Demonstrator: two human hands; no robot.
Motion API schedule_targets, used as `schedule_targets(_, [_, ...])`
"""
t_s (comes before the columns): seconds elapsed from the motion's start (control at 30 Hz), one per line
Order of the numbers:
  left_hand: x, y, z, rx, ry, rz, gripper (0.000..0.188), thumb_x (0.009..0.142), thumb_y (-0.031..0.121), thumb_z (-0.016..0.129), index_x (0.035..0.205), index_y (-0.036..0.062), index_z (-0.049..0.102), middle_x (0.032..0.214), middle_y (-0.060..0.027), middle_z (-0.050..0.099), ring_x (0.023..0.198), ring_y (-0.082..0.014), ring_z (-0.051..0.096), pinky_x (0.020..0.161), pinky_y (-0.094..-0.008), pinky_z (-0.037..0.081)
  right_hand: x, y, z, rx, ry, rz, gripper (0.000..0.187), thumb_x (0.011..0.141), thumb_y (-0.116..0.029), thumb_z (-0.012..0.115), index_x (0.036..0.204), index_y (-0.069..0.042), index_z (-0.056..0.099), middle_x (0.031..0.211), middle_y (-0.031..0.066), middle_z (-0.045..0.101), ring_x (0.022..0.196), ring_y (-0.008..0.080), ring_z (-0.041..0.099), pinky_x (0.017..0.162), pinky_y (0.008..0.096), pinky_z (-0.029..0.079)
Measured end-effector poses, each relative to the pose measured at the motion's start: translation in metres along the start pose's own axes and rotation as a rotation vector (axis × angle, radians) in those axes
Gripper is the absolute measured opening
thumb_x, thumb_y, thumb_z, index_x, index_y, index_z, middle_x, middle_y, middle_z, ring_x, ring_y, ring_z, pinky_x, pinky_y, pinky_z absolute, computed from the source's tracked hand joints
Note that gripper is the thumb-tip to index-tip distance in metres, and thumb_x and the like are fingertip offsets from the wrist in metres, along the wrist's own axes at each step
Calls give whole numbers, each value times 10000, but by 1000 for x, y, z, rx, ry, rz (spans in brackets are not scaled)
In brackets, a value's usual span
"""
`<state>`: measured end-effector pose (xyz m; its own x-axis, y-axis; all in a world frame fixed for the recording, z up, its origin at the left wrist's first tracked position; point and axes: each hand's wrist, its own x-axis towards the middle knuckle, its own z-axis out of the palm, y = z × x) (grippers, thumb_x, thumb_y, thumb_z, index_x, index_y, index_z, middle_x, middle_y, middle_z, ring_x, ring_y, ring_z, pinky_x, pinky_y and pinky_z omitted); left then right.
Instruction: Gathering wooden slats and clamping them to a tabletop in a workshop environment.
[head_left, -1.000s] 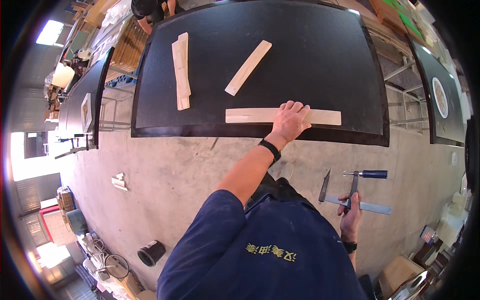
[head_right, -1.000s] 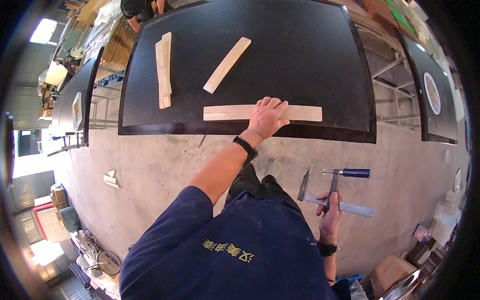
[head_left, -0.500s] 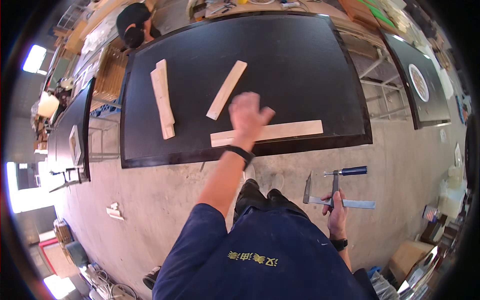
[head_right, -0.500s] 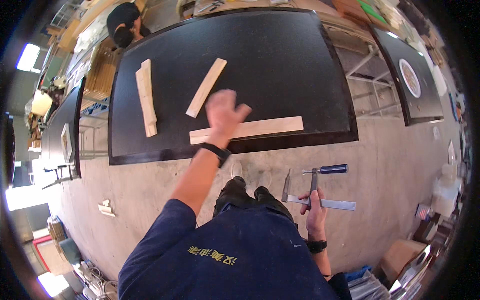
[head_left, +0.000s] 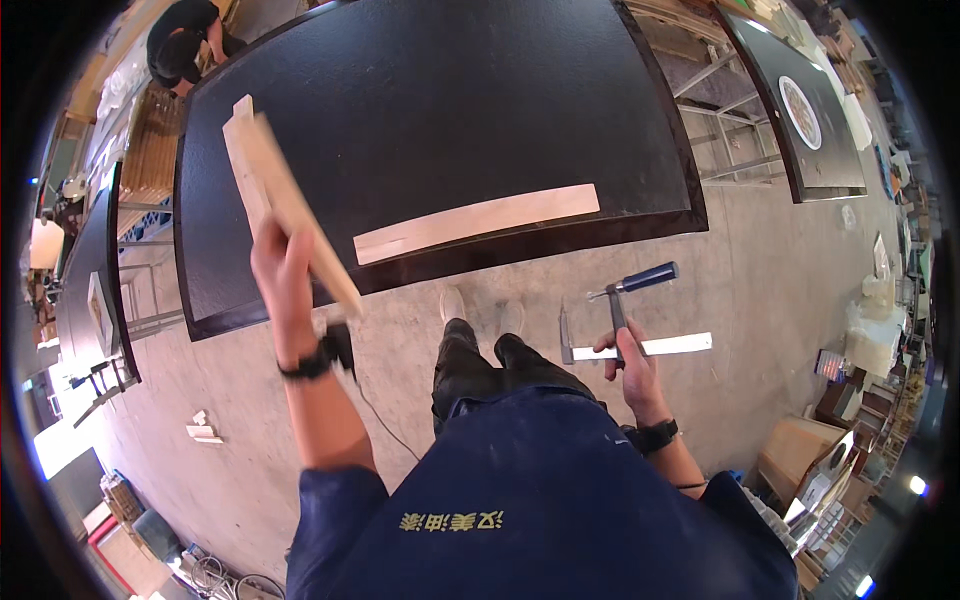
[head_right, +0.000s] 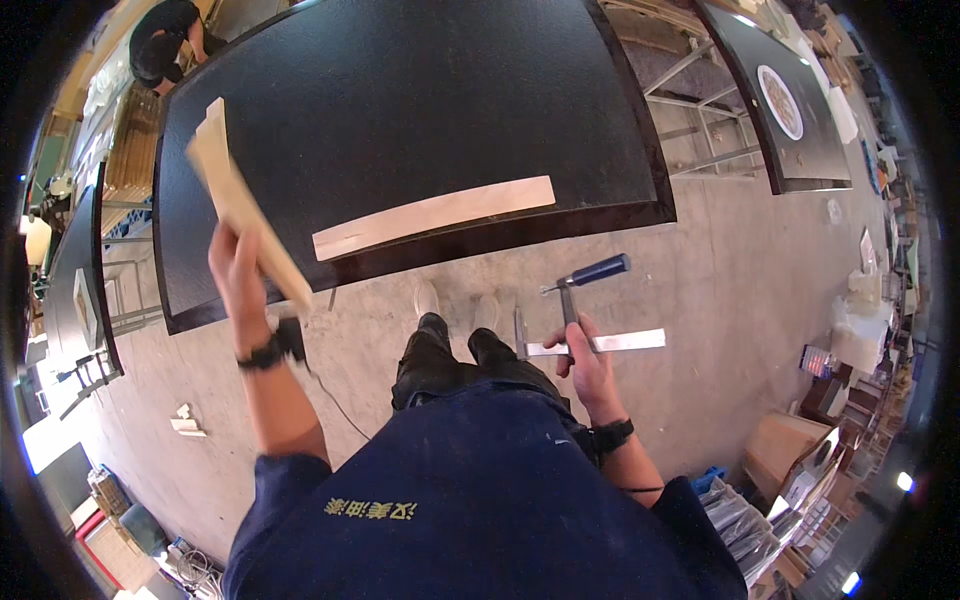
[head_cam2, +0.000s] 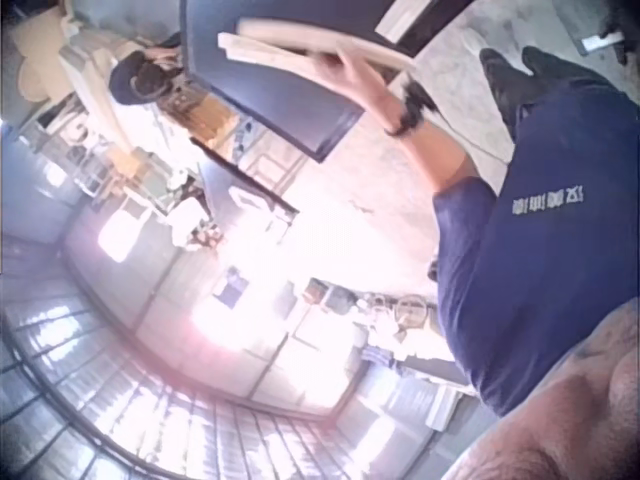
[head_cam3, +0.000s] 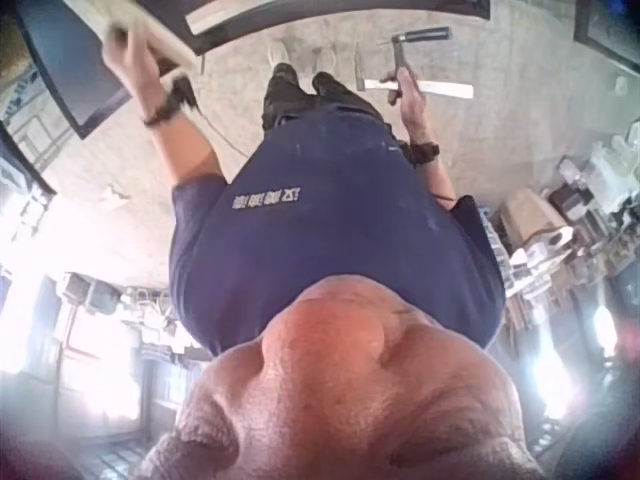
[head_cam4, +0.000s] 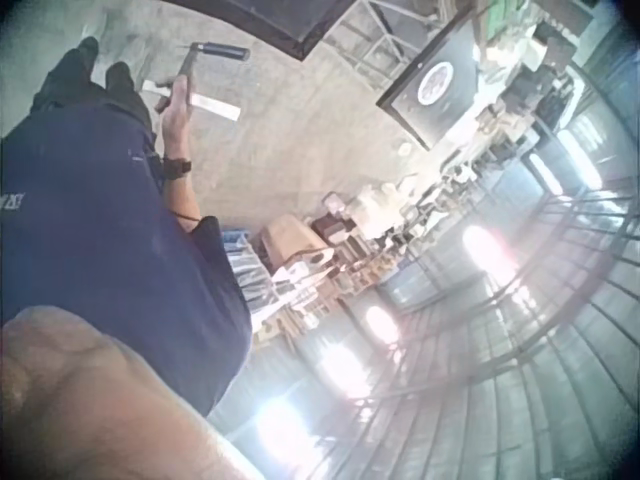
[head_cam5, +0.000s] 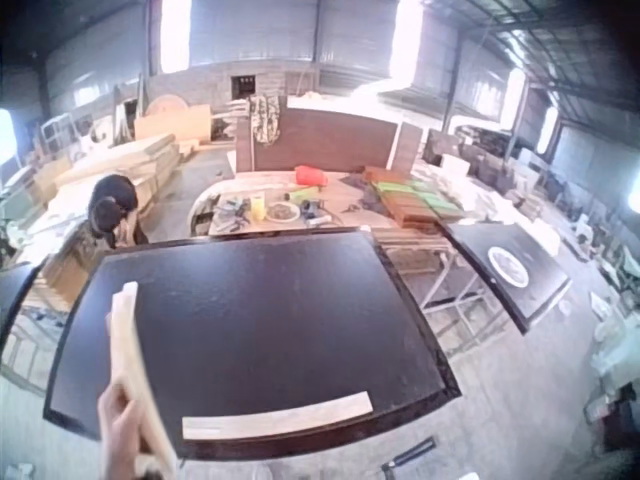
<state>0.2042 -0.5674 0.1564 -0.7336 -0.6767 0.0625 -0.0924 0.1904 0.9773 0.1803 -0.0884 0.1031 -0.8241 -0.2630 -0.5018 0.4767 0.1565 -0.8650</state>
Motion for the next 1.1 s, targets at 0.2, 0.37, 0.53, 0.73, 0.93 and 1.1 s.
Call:
schedule_targets(0.2, [-172, -135, 2, -494, -221, -659, 259, 900, 177, 655, 1101, 14, 636, 970, -78, 693, 818, -172, 677, 725, -329, 579, 12, -12, 14, -155, -112, -3, 374, 1068, -302, 448, 1274, -11, 558, 894, 57, 667, 568, 74, 523, 519, 219, 427])
schedule_targets(0.37, [-181, -224, 102, -811, -86, -802, 208, 974, 143, 621, 1157, 45, 640, 1038, -93, 709, 921, -218, 699, 770, -368, 578, 23, -14, 19, -246, -201, -33, 410, 1061, -303, 453, 1347, -20, 527, 916, 20, 663, 589, 54, 526, 536, 210, 438])
schedule_targets(0.53, [-147, -239, 174, -967, -65, -771, 237, 996, 200, 625, 1198, 78, 641, 1134, -76, 698, 1022, -241, 686, 906, -408, 546, 26, -26, 30, -290, -204, -23, 457, 1059, -276, 472, 1442, -27, 479, 941, 12, 672, 614, 54, 515, 569, 221, 460])
schedule_targets(0.73, [-109, -245, 207, -1292, -178, -653, 305, 1014, 295, 599, 1252, 109, 642, 1227, -65, 693, 1120, -249, 672, 956, -448, 552, 24, -25, 35, -318, -245, -65, 477, 1057, -254, 480, 1471, -17, 454, 942, 23, 685, 616, 56, 520, 577, 224, 468])
schedule_targets(0.93, [-103, -227, 216, -1637, -299, -683, 469, 1010, 477, 514, 1269, 111, 651, 1230, -49, 699, 1140, -241, 661, 958, -459, 552, 26, -22, 33, -350, -216, -58, 490, 1057, -257, 480, 1471, 3, 449, 921, 21, 686, 621, 64, 531, 583, 234, 475])
schedule_targets(1.1, [-94, -233, 223, -1508, -53, -590, 515, 977, 515, 544, 1279, 113, 655, 1239, -48, 700, 1160, -258, 646, 1024, -452, 509, 34, -14, 51, -403, -232, -99, 494, 1050, -254, 489, 1468, 5, 444, 932, 16, 681, 630, 82, 542, 597, 258, 483])
